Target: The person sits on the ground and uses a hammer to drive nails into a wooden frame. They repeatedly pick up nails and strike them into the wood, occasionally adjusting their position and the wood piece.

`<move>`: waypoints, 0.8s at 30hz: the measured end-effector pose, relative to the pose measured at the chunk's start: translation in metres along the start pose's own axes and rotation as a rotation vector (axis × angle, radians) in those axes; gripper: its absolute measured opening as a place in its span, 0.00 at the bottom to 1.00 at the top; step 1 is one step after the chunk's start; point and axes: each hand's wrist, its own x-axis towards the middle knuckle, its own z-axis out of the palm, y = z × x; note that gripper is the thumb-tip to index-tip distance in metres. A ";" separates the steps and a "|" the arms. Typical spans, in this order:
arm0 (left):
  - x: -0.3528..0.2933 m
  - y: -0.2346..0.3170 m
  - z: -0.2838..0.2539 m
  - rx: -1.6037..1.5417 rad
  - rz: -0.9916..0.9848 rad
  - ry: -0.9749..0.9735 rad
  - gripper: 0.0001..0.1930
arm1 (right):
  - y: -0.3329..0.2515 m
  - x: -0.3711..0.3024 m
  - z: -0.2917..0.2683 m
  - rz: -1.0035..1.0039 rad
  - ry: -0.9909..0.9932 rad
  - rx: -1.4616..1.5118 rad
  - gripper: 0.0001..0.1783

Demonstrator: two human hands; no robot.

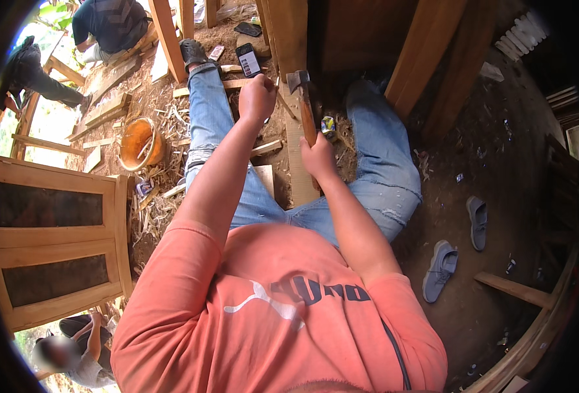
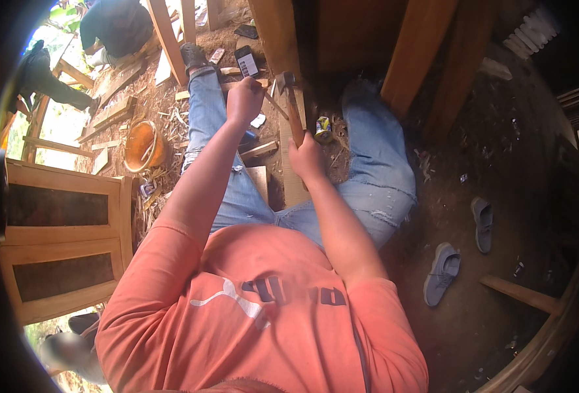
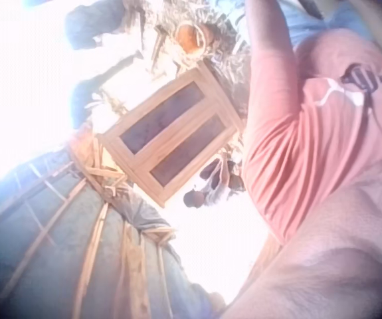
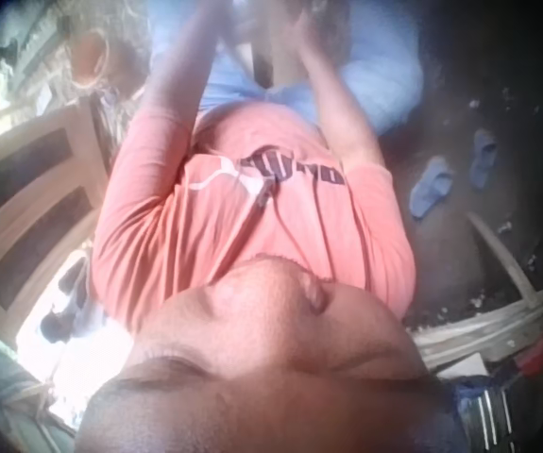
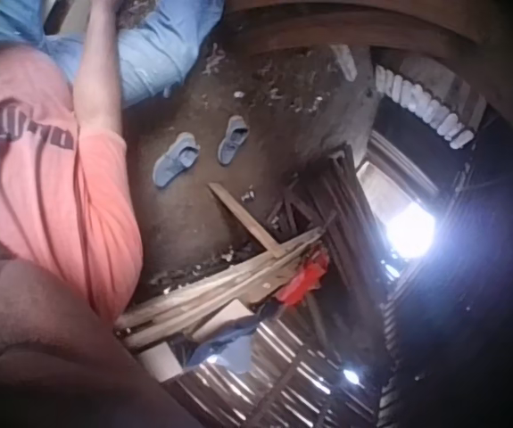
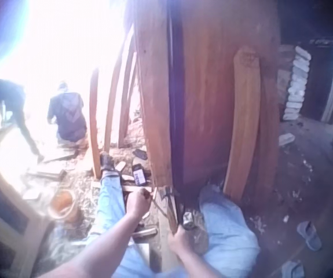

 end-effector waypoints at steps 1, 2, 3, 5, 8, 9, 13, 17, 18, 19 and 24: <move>-0.004 0.001 0.001 0.021 -0.023 0.001 0.11 | 0.003 -0.003 0.000 0.017 -0.054 -0.056 0.23; -0.004 0.004 0.001 0.042 -0.035 0.006 0.11 | 0.005 -0.003 0.000 0.030 -0.098 -0.107 0.23; -0.004 0.007 0.000 0.063 -0.047 0.012 0.12 | 0.008 -0.002 0.000 0.042 -0.142 -0.158 0.23; -0.005 0.002 -0.003 -0.009 -0.060 -0.012 0.12 | 0.011 -0.005 0.004 0.041 -0.117 -0.139 0.23; -0.005 0.000 -0.007 0.019 -0.055 -0.040 0.12 | 0.009 0.000 0.005 0.012 -0.050 -0.055 0.23; -0.008 0.002 -0.007 -0.002 -0.043 -0.026 0.12 | 0.008 -0.001 0.004 0.006 -0.029 -0.021 0.23; -0.009 -0.005 -0.006 -0.001 -0.047 0.009 0.11 | 0.002 -0.002 0.004 -0.001 -0.043 -0.009 0.22; -0.009 0.001 -0.010 0.022 -0.071 -0.031 0.10 | 0.018 -0.005 0.010 0.019 -0.058 -0.116 0.21; -0.007 0.000 -0.011 0.043 -0.080 -0.036 0.10 | 0.016 -0.003 0.010 0.004 -0.054 -0.110 0.21; -0.003 -0.001 -0.011 0.039 -0.057 -0.013 0.10 | 0.014 0.001 0.010 -0.001 -0.047 -0.092 0.21; -0.004 -0.003 -0.004 -0.011 -0.022 0.019 0.10 | -0.006 -0.002 0.000 -0.035 -0.032 -0.017 0.21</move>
